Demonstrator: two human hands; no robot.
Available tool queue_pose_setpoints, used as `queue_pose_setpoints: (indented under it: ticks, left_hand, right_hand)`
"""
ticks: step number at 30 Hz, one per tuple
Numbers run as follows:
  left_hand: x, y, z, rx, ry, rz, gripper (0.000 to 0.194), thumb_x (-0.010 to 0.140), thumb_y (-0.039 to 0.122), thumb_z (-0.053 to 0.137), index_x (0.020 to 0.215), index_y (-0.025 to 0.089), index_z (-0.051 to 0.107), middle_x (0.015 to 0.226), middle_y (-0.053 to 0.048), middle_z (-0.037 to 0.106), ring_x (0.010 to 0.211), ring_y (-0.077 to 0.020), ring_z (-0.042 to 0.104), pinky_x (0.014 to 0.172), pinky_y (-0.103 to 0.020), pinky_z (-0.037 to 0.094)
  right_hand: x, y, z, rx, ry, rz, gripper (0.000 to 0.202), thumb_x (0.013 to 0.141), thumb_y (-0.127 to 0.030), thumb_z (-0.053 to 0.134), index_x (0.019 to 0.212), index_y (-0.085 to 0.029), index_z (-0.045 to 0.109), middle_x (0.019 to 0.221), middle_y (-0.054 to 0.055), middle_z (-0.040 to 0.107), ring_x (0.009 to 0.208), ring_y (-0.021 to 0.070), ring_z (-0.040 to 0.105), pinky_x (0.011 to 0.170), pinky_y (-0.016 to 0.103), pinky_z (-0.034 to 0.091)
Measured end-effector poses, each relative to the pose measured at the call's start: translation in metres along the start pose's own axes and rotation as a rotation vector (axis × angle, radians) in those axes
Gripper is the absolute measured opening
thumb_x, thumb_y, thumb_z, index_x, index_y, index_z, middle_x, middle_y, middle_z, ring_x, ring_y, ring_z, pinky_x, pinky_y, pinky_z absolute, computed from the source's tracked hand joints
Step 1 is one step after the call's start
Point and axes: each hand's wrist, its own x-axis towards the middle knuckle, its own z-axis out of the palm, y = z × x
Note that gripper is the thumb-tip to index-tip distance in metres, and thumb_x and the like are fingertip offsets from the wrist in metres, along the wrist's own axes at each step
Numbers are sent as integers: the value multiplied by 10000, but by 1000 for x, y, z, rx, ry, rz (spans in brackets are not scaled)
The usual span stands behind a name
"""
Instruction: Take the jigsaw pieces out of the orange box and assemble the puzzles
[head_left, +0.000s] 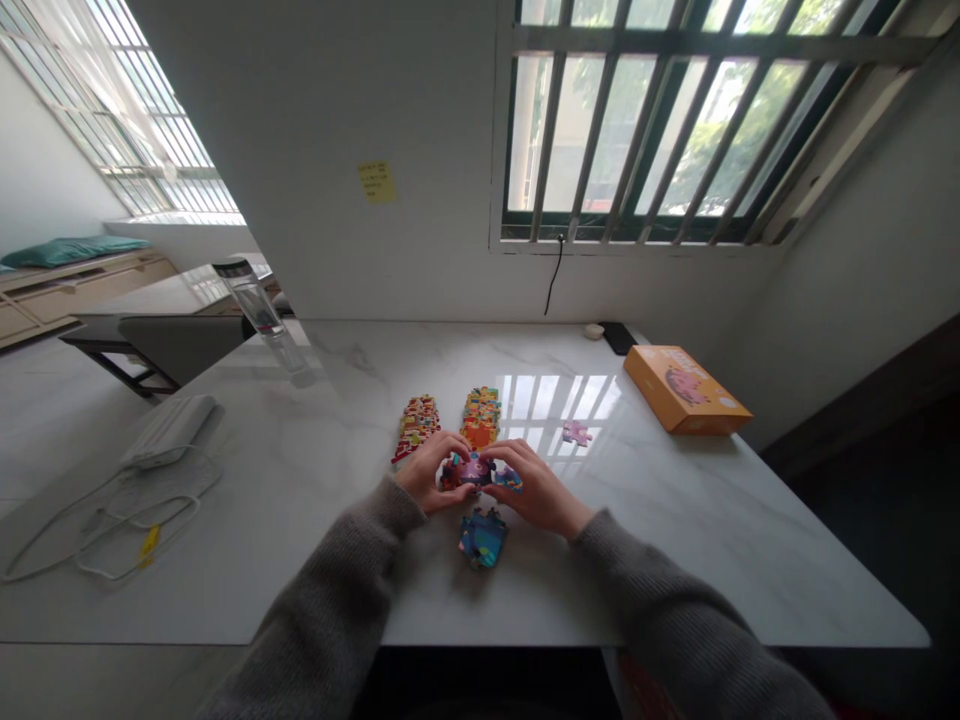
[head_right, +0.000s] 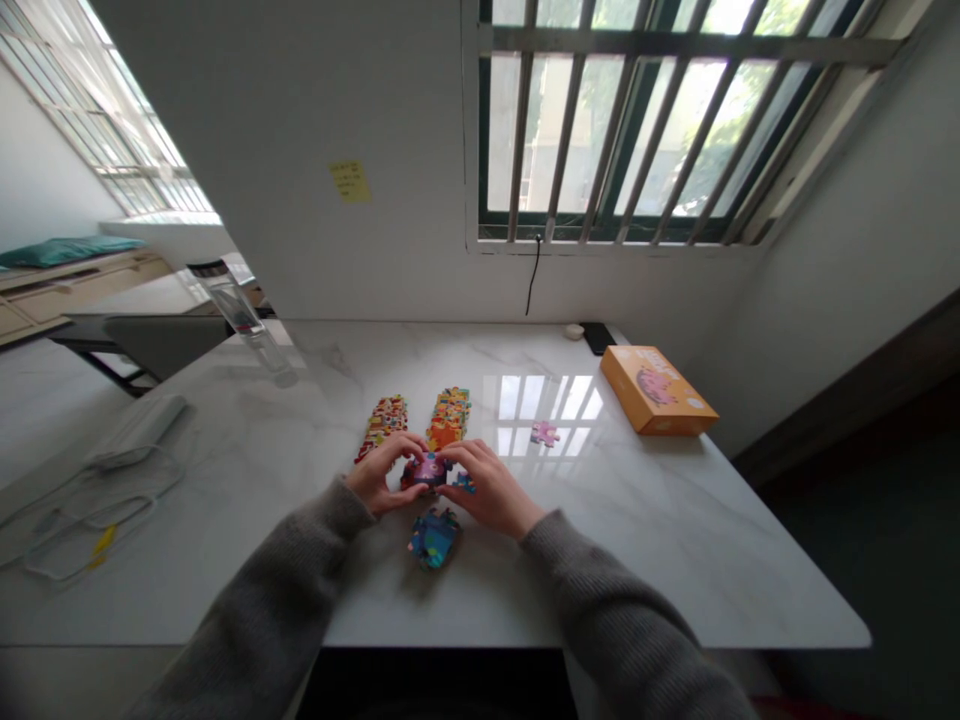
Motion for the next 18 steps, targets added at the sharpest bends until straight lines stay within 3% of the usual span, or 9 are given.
queue_pose_setpoints:
  ticks: [12,18]
  left_hand:
    - [0,6,5,-3,38,-84,384,683,202,679,1005,216,469,978,-38,561,869,-179,591,735,-307,519]
    - [-1,-1,-1,60,87,-83,357,686,185,666,993,211,486,987,-40,550,875,-179,563,735,-306,507]
  right_hand:
    - [2,-3,1,-48,15,-36,235,916,-325,663,1133,-249,616,1136,94,643,1055,240,599,914,418,527]
    - [0,4,-17,-43,13,6,270,927,-276,644,1193,-252,602,1148,97,622,1073,235,585,933,416,513]
